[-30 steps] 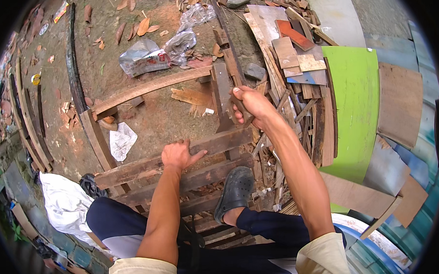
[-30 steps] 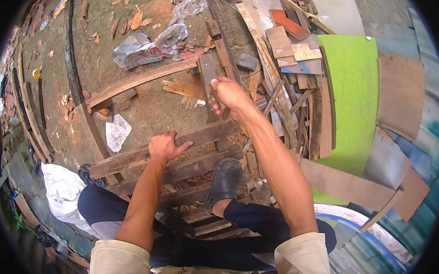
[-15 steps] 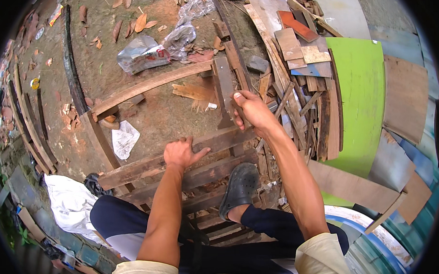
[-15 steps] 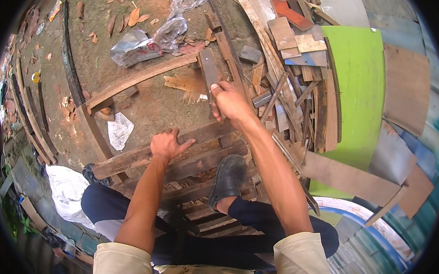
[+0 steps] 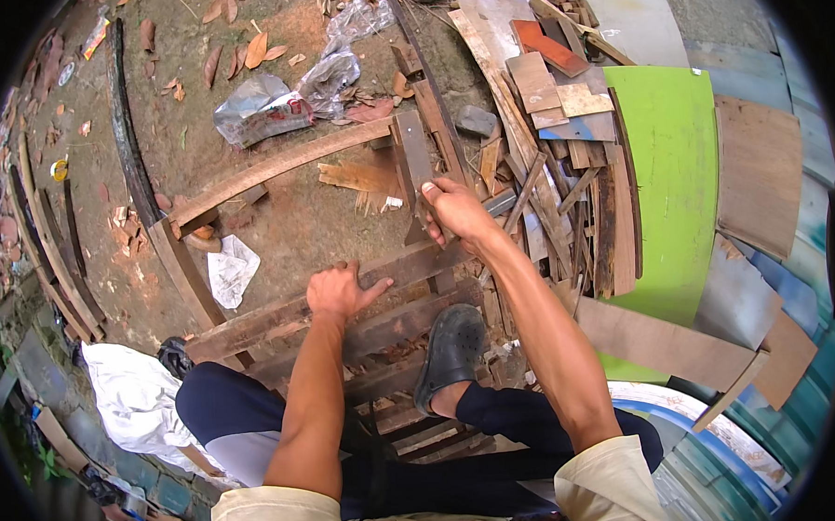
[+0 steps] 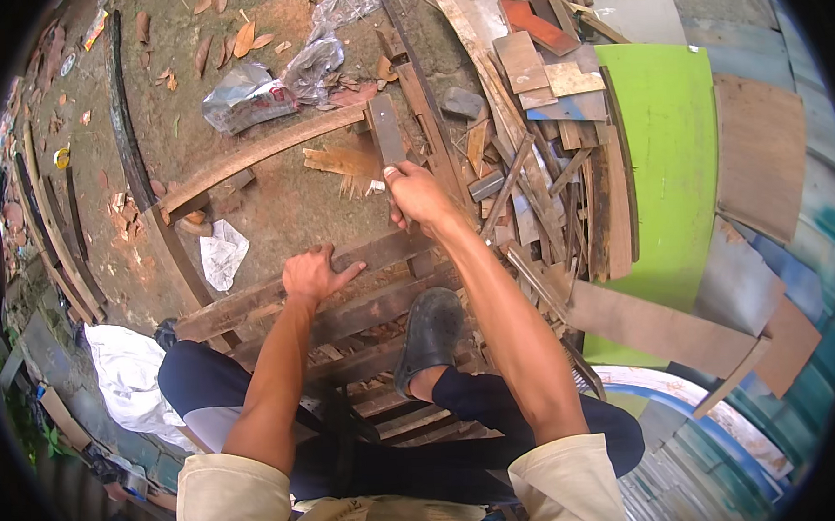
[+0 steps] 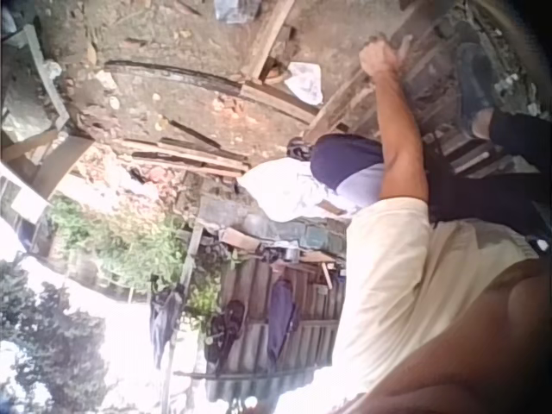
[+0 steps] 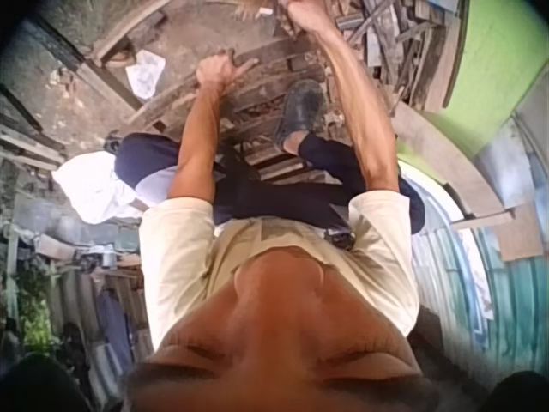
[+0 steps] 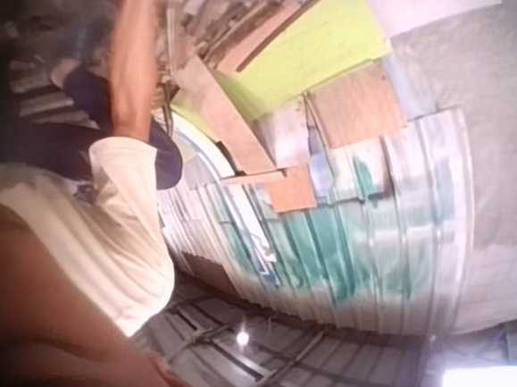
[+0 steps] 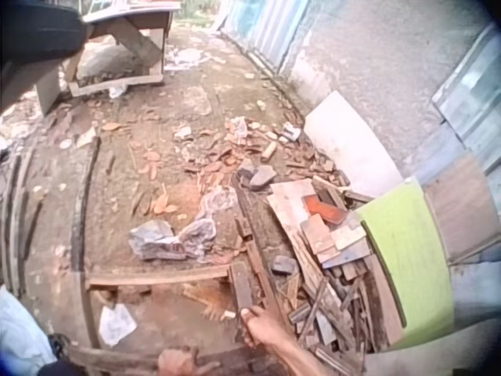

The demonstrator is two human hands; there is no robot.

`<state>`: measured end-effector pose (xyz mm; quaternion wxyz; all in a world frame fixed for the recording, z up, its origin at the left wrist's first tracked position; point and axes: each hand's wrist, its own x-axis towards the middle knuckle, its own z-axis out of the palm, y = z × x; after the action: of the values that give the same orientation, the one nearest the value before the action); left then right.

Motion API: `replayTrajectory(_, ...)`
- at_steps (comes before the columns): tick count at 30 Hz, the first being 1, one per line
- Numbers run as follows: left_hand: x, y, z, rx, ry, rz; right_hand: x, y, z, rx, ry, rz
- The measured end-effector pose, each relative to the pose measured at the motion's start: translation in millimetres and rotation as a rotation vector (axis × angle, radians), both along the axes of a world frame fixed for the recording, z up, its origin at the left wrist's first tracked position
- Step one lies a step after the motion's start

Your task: The person sits on the ground and uses a hand saw to cut a wooden plank from a pallet. They position the plank, saw through it, and then place the cut piece aside.

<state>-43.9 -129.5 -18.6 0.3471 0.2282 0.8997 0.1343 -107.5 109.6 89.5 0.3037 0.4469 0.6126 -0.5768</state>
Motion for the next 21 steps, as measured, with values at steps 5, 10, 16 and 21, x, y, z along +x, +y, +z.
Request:
replayTrajectory(5,-4,-13,1,-0.082,-0.043,0.014,-34,2,93,-0.045,0.053,0.059)
replayTrajectory(10,-7,1,9,-0.046,-0.027,-0.015,4,8,20,0.015,0.034,-0.008)
replayTrajectory(16,-9,-5,7,-0.135,-0.057,-0.026,-19,6,87,-0.065,0.119,0.035)
replayTrajectory(21,-9,0,11,-0.11,-0.038,-0.036,-3,37,238,0.065,0.52,-0.108)
